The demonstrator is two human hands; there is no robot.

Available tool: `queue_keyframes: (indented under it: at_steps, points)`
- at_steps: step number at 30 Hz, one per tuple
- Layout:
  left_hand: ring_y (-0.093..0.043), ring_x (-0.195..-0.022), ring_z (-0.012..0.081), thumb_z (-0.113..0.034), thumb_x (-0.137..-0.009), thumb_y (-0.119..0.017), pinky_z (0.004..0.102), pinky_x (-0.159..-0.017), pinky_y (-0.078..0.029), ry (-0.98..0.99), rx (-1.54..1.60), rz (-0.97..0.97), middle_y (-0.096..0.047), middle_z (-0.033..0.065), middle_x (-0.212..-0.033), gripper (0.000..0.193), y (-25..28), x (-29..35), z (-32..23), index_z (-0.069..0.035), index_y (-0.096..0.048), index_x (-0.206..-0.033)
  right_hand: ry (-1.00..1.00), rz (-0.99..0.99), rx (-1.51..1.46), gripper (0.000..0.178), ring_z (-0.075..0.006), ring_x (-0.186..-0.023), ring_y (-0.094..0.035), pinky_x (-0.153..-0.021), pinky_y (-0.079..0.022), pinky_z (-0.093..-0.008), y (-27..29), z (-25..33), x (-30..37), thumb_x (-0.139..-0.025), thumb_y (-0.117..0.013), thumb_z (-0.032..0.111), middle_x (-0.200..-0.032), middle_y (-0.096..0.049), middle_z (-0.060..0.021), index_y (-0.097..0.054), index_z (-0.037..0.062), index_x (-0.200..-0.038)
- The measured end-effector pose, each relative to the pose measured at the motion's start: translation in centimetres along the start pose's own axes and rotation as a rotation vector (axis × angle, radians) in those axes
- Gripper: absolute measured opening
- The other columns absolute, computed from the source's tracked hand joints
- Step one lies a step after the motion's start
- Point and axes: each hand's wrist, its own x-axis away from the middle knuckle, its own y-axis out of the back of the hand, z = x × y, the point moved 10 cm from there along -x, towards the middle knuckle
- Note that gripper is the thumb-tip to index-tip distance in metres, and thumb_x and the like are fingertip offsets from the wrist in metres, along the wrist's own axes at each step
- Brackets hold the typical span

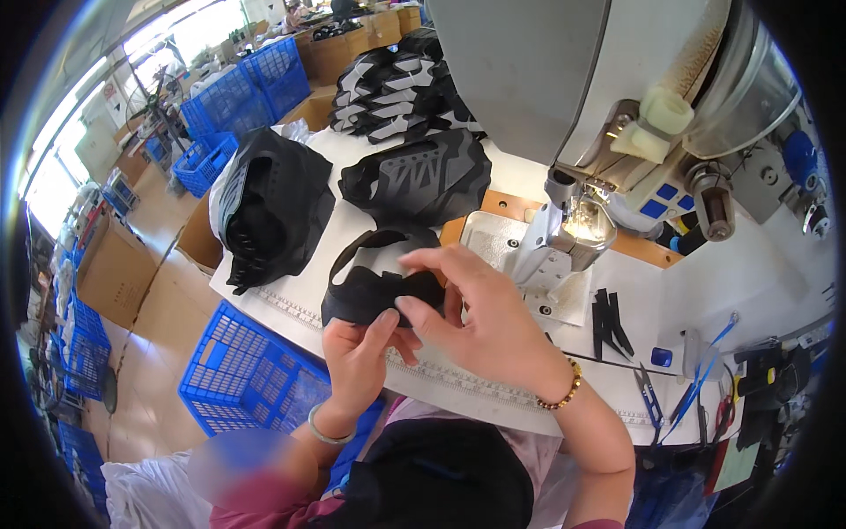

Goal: The person sews shoe upper components using a sewing machine, attaching fabric strips to the shoe pieces by guiding them under the needle and folding the assembled parts by hand.

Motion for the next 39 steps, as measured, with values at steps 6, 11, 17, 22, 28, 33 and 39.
queue_keyframes:
  at_steps: [6, 11, 17, 22, 28, 33, 39]
  points:
    - [-0.061, -0.07, 0.0129, 0.0, -0.086, -0.053, 0.0224, -0.061, -0.05, -0.194, -0.098, 0.027, -0.063, 0.0081, -0.083, 0.013, -0.8, -0.2, -1.9, 0.009, -0.057, -0.094, 0.289, -0.003, 0.513, 0.015, -0.013, -0.061, -0.051, -0.052, -0.044, -0.0242, -1.0, 2.7, 1.9, -0.076, -0.064, 0.016, -0.089, -0.051, -0.0027, -0.062, 0.0126, -0.091]
    - [-0.056, -0.072, 0.0065, 0.0, -0.085, -0.055, 0.0191, -0.063, -0.046, -0.207, -0.136, -0.058, -0.063, 0.0045, -0.084, 0.012, -0.1, 0.0, -0.6, 0.008, -0.06, -0.093, 0.891, -0.127, 0.84, 0.028, -0.0094, -0.066, -0.051, -0.053, -0.044, -0.021, -2.5, 4.6, 6.9, -0.069, -0.062, 0.012, -0.089, -0.049, 0.0016, -0.063, 0.0127, -0.097]
    - [-0.056, -0.074, 0.0068, 0.0, -0.085, -0.055, 0.0195, -0.065, -0.046, -0.201, -0.048, -0.041, -0.063, 0.0048, -0.084, 0.012, -0.3, 0.0, -0.1, 0.007, -0.06, -0.093, 0.92, -0.133, 0.83, 0.036, -0.0096, -0.065, -0.052, -0.054, -0.045, -0.0207, -2.4, 4.6, 7.2, -0.064, -0.062, 0.009, -0.092, -0.05, 0.0005, -0.062, 0.0099, -0.1]
    - [-0.061, -0.084, 0.0189, -0.003, -0.087, -0.051, 0.0285, -0.073, -0.05, 0.008, -0.045, 0.243, -0.062, 0.0113, -0.092, 0.019, -1.7, 1.2, 1.8, 0.009, -0.056, -0.101, 0.047, -0.348, 0.164, 0.021, -0.0157, -0.057, -0.053, -0.051, -0.044, -0.0242, 1.8, 0.6, 3.8, -0.073, -0.066, 0.011, -0.081, -0.054, -0.0016, -0.063, 0.0119, -0.094]
    - [-0.058, -0.096, 0.0188, -0.014, -0.09, -0.048, 0.0309, -0.085, -0.046, 0.318, 0.462, -0.079, -0.059, 0.0136, -0.104, 0.029, 4.5, -0.8, 2.9, 0.002, -0.049, -0.114, 0.451, 0.254, 0.519, 0.018, -0.0154, -0.059, -0.054, -0.046, -0.044, -0.0267, -4.9, 0.8, 6.8, -0.078, -0.062, 0.018, -0.083, -0.052, -0.0002, -0.058, 0.011, -0.094]
    - [-0.06, -0.085, 0.0106, -0.001, -0.082, -0.059, 0.0235, -0.079, -0.047, -0.07, 0.057, -0.111, -0.062, 0.004, -0.096, 0.025, 10.3, -4.0, -4.5, -0.006, -0.055, -0.106, 0.549, 0.483, 0.738, 0.029, -0.0156, -0.063, -0.057, -0.046, -0.045, -0.025, -8.9, 0.0, 8.6, -0.081, -0.059, 0.019, -0.088, -0.053, -0.0029, -0.056, 0.0069, -0.107]
    - [-0.058, -0.085, 0.0112, -0.014, -0.085, -0.058, 0.0235, -0.076, -0.046, -0.386, -0.153, -0.395, -0.061, 0.0071, -0.097, 0.027, 21.8, -9.5, -14.5, 0.003, -0.057, -0.106, 0.374, 0.314, 0.638, 0.032, -0.0173, -0.063, -0.059, -0.05, -0.048, -0.0257, -5.7, -1.8, 7.1, -0.08, -0.06, 0.017, -0.099, -0.054, -0.0063, -0.055, 0.0058, -0.109]
